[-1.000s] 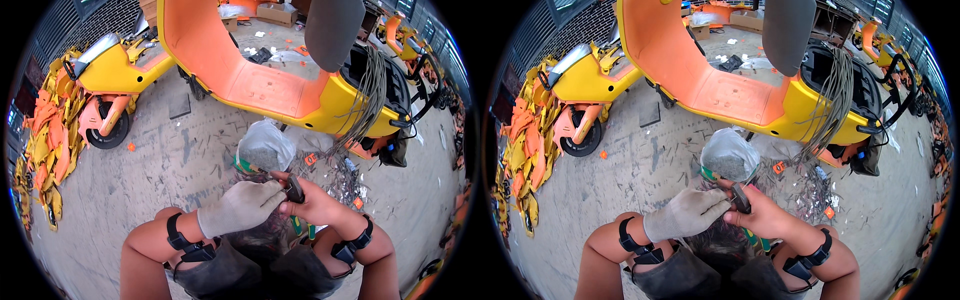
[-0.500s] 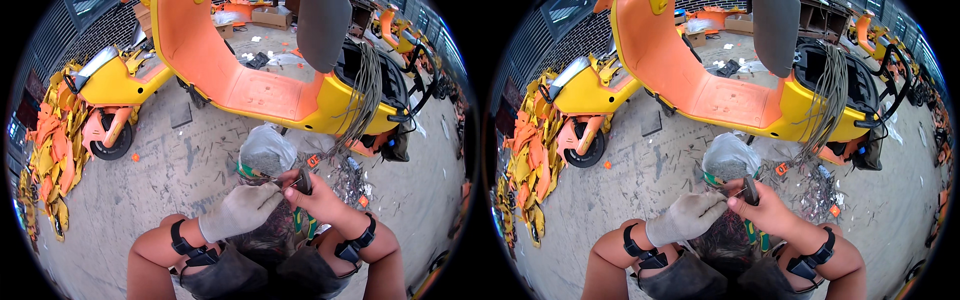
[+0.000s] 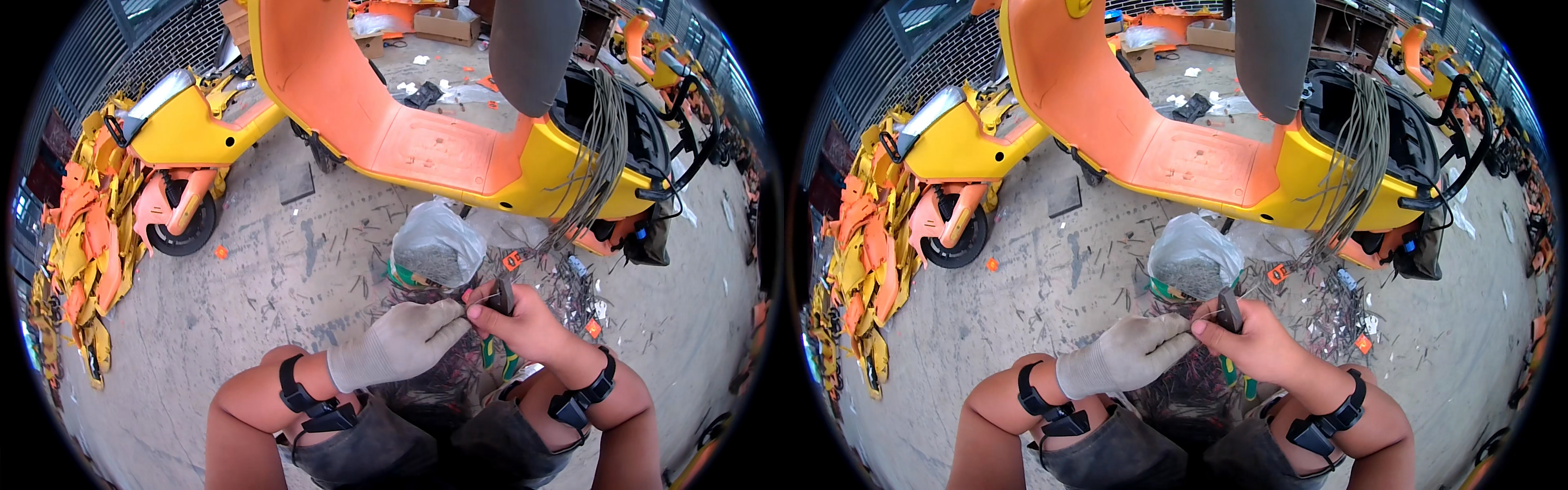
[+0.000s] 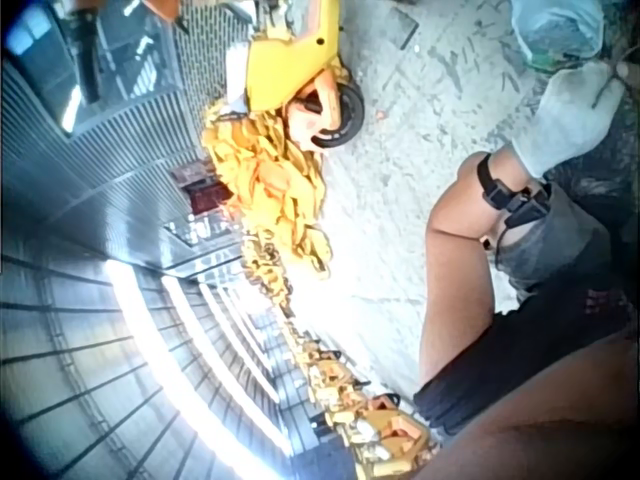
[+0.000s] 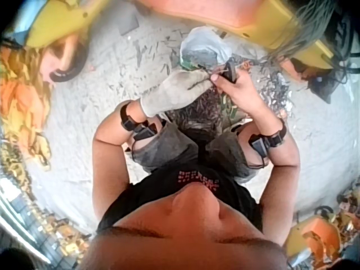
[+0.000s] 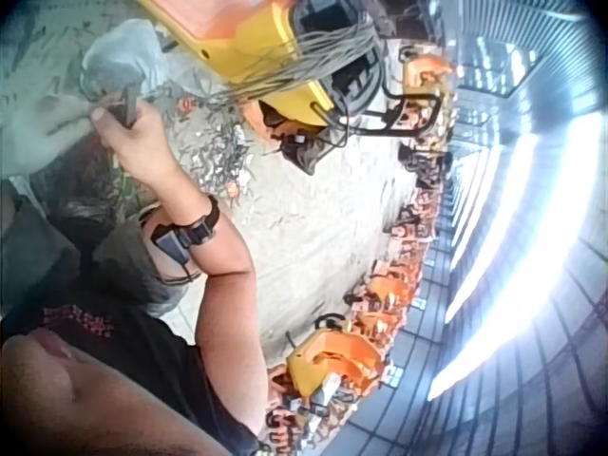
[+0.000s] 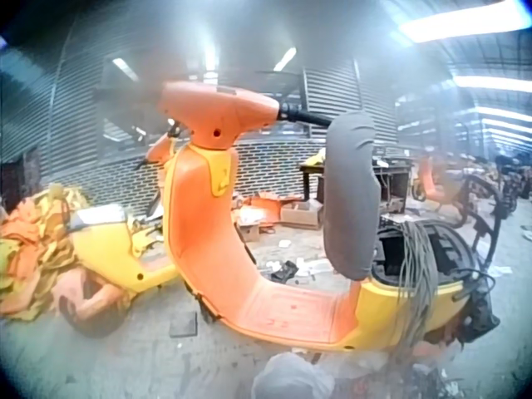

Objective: The person sits on the floor and uses pliers to strip the insulation off of electrical wires. They hold the wire with one hand and use the pliers in the other to cut and remove the outer sheath, dropping the stripped pieces into a plastic bag.

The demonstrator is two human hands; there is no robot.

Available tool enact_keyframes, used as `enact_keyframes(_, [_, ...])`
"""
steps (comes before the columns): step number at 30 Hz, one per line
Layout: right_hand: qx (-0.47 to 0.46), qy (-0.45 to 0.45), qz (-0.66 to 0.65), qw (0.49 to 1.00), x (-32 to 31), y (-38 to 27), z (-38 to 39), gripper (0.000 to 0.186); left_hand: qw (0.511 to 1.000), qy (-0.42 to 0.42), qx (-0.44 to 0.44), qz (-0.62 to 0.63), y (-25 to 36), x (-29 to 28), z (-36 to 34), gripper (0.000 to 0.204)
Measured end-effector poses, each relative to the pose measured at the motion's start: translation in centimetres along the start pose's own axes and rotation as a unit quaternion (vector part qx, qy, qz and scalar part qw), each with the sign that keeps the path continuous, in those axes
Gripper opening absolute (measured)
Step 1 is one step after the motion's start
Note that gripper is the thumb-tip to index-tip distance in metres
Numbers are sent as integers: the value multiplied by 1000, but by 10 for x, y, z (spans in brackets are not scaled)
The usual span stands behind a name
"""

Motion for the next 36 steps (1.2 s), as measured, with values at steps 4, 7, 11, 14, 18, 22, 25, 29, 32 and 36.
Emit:
enact_keyframes(4, [-4, -40, 13, 999, 2, 0, 0, 17, 1000, 0, 17, 8, 3, -2, 2, 20])
enact_keyframes(7, [-12, -62, -5, 998, 3, 4, 1, 17, 999, -1, 38, 15, 6, -2, 2, 19])
enact_keyframes(11, [18, -68, -26, 997, 5, 3, 5, 17, 999, -20, 31, 6, 6, -2, 2, 19])
enact_keyframes(14, [-5, -86, 75, 993, 10, -15, 10, 16, 982, 37, 89, -161, 6, -1, 8, 21])
enact_keyframes(18, [-77, -115, 124, 983, 34, -19, 18, 14, 992, 98, -74, 17, -36, -27, 0, 25])
enact_keyframes(22, [56, -119, 59, 990, 28, 5, 12, 18, 969, 54, -116, 213, -30, -27, -5, 26])
enact_keyframes(25, [149, -113, 41, 982, 25, 14, 9, 22, 983, -2, -92, 161, -33, -14, -4, 21])
enact_keyframes(29, [92, -63, 37, 993, 22, 9, 10, 24, 971, -49, -82, 220, -23, -7, -6, 18])
enact_keyframes(32, [118, -56, 33, 991, 19, 15, 10, 22, 977, -72, -58, 192, -21, -7, -8, 18])
enact_keyframes(36, [147, -26, 36, 988, 19, 15, 6, 14, 995, -57, -33, 72, -9, -12, -8, 19])
Point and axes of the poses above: each hand's wrist, its own z-axis away from the middle knuckle, its own x-axis out of the palm, y = z × x, the point moved 6 cm from there along -z, towards the middle knuckle, and after that the axes turned 14 degrees about -y, right-handed, at the moved point
